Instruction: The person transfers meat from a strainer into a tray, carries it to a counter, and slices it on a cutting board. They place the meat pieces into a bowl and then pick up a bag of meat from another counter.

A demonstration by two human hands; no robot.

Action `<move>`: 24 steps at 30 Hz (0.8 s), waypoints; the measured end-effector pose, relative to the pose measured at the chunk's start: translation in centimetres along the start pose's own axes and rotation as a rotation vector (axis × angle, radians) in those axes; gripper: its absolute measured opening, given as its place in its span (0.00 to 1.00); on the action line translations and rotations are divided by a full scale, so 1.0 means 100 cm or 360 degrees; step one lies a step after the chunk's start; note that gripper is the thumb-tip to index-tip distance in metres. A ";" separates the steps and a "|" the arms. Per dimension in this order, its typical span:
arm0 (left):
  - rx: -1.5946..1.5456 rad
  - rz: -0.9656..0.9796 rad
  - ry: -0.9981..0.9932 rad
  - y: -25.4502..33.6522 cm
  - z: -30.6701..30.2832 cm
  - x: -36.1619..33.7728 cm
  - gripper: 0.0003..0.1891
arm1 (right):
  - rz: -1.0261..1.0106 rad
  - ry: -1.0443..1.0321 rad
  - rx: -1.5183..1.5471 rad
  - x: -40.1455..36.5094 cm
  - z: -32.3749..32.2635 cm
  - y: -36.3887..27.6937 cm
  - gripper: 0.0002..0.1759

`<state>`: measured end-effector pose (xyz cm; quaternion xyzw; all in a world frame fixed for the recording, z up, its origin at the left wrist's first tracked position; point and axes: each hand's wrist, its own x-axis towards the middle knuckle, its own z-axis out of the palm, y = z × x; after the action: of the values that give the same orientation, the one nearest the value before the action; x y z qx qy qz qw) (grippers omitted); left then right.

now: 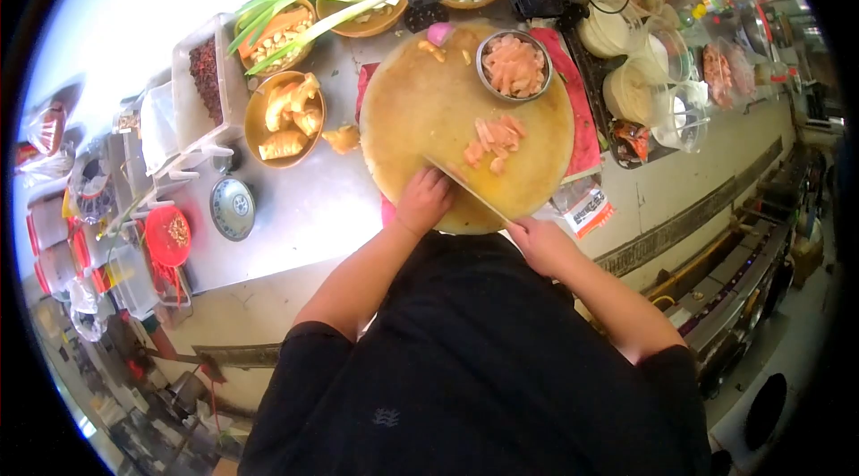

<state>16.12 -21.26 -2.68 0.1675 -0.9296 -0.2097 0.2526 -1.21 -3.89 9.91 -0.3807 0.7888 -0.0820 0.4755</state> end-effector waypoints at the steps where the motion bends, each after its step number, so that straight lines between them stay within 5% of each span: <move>1: 0.0156 0.0150 0.0072 0.004 -0.005 0.006 0.10 | -0.0012 -0.0009 -0.0012 0.011 0.001 -0.009 0.28; 8: 0.0127 0.0116 0.0039 -0.003 0.008 -0.003 0.11 | 0.0010 -0.0041 -0.0055 -0.004 0.001 0.016 0.28; 10: -0.0128 -0.0198 0.0165 -0.005 0.020 -0.009 0.12 | 0.0124 -0.0017 -0.0020 -0.026 0.000 0.043 0.27; 13: -0.0172 -0.0215 0.0095 -0.003 0.015 -0.010 0.14 | 0.0094 0.0008 0.0035 -0.028 -0.001 0.058 0.27; 24: -0.0110 -0.0184 0.0229 0.004 0.011 -0.010 0.08 | 0.0006 0.0064 0.0114 -0.033 -0.012 0.032 0.26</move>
<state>16.22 -20.21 -3.78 0.2268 -0.8900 -0.2432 0.3118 -3.03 0.27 11.22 -0.3603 0.7954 -0.1170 0.4731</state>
